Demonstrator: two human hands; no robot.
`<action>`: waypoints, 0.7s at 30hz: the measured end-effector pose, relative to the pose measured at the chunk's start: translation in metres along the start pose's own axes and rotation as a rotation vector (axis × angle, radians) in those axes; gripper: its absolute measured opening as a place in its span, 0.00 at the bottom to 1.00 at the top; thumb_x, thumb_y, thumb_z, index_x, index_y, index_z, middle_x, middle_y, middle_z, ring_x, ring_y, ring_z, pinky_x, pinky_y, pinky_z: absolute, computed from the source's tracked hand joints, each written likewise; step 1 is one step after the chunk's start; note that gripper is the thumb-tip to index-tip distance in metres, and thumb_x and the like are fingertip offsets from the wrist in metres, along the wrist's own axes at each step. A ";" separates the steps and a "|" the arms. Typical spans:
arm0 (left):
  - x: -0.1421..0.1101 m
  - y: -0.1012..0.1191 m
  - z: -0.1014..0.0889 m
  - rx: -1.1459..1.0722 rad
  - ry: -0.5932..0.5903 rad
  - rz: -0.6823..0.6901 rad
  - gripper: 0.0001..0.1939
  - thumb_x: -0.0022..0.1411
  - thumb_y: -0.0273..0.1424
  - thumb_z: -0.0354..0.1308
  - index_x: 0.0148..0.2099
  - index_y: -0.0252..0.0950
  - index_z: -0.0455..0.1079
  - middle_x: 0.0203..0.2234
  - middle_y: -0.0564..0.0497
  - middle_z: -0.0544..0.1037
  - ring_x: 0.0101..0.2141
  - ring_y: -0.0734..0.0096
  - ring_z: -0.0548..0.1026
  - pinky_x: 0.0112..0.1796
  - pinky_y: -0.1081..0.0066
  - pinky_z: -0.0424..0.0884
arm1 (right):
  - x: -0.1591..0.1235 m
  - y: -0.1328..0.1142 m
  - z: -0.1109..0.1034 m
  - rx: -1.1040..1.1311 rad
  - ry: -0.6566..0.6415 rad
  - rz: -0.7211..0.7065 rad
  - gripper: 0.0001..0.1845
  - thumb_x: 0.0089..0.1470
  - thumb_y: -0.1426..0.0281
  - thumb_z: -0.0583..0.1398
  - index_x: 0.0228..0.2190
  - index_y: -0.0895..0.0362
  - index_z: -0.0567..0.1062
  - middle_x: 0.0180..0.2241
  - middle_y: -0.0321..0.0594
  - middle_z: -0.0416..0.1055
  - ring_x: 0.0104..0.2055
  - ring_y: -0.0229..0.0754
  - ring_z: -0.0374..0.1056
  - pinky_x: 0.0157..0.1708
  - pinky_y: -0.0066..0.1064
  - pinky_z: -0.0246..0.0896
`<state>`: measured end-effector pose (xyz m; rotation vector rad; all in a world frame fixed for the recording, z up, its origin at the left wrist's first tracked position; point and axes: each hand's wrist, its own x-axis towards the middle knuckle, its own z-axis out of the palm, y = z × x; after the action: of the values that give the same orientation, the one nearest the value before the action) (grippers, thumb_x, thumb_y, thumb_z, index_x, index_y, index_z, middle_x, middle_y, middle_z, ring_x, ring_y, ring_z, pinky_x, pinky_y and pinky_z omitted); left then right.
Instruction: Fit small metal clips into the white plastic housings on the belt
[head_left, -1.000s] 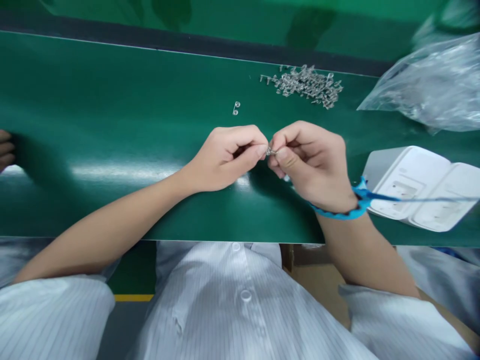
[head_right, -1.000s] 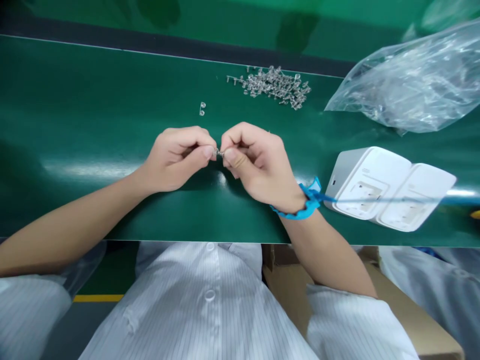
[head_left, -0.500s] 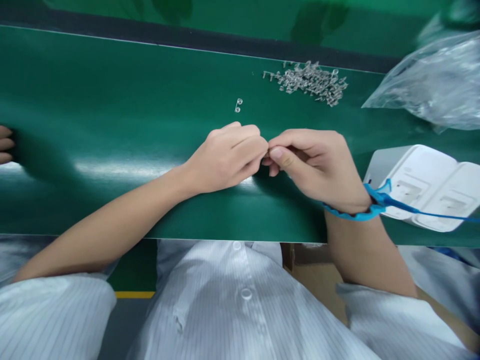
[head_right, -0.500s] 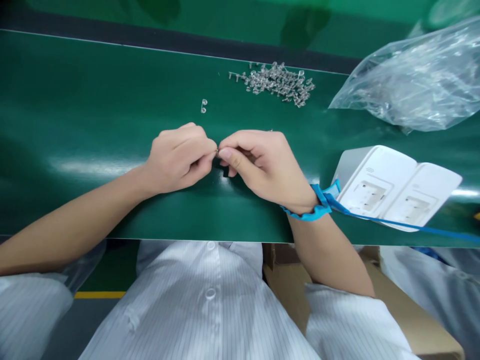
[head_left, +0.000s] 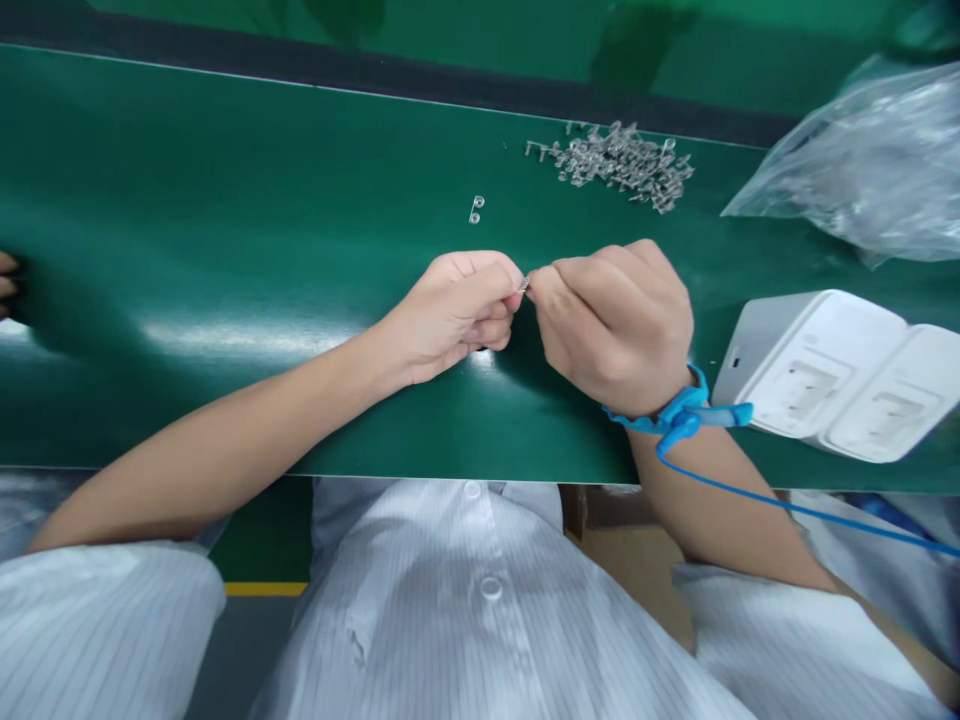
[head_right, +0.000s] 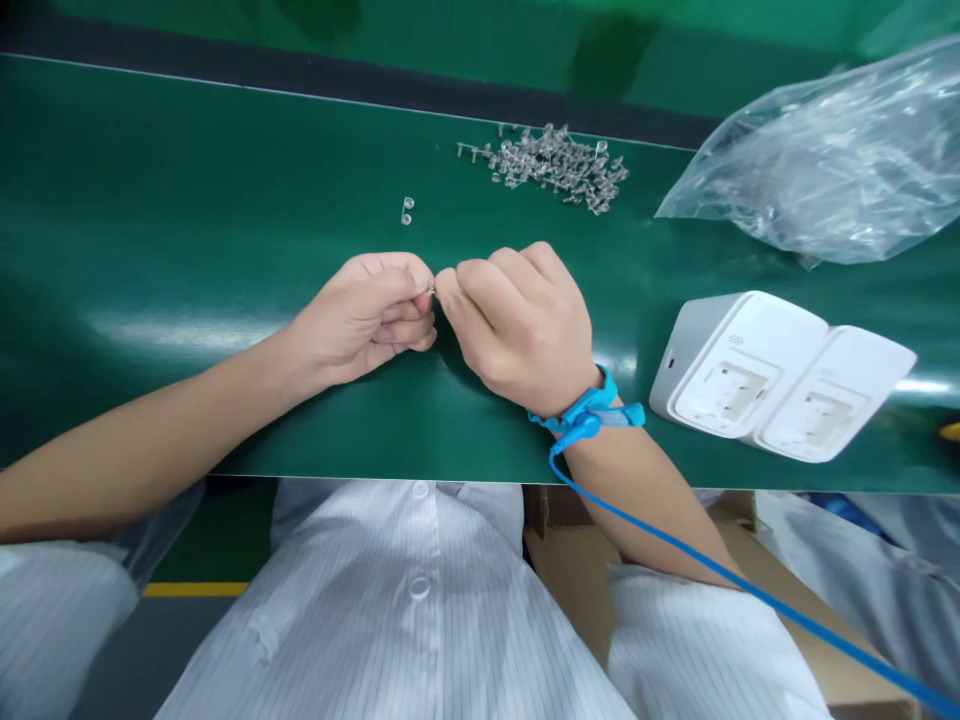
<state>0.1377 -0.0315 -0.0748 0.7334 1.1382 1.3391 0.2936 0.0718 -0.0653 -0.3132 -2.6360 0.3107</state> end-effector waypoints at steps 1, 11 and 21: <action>0.000 0.001 -0.001 0.002 -0.005 -0.001 0.14 0.64 0.33 0.57 0.28 0.36 0.59 0.17 0.61 0.51 0.16 0.88 0.52 0.23 0.77 0.60 | 0.000 0.001 0.001 0.014 -0.005 0.002 0.13 0.71 0.65 0.52 0.35 0.49 0.74 0.30 0.39 0.71 0.34 0.46 0.68 0.37 0.40 0.60; 0.005 0.000 -0.016 0.524 0.022 0.465 0.12 0.64 0.34 0.57 0.28 0.36 0.65 0.20 0.56 0.65 0.23 0.79 0.65 0.26 0.73 0.61 | 0.010 0.001 -0.006 0.589 -0.063 0.177 0.14 0.67 0.61 0.61 0.31 0.54 0.79 0.29 0.39 0.76 0.32 0.41 0.72 0.32 0.32 0.65; 0.002 0.009 -0.027 1.109 -0.187 0.876 0.20 0.72 0.36 0.45 0.26 0.37 0.62 0.21 0.55 0.63 0.25 0.76 0.68 0.33 0.67 0.66 | 0.012 0.005 -0.017 1.103 -0.445 0.453 0.24 0.59 0.49 0.66 0.27 0.57 0.77 0.23 0.37 0.71 0.24 0.36 0.64 0.24 0.28 0.61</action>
<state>0.1092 -0.0337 -0.0755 2.3106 1.4383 1.1641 0.2918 0.0831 -0.0468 -0.4691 -2.2850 2.0374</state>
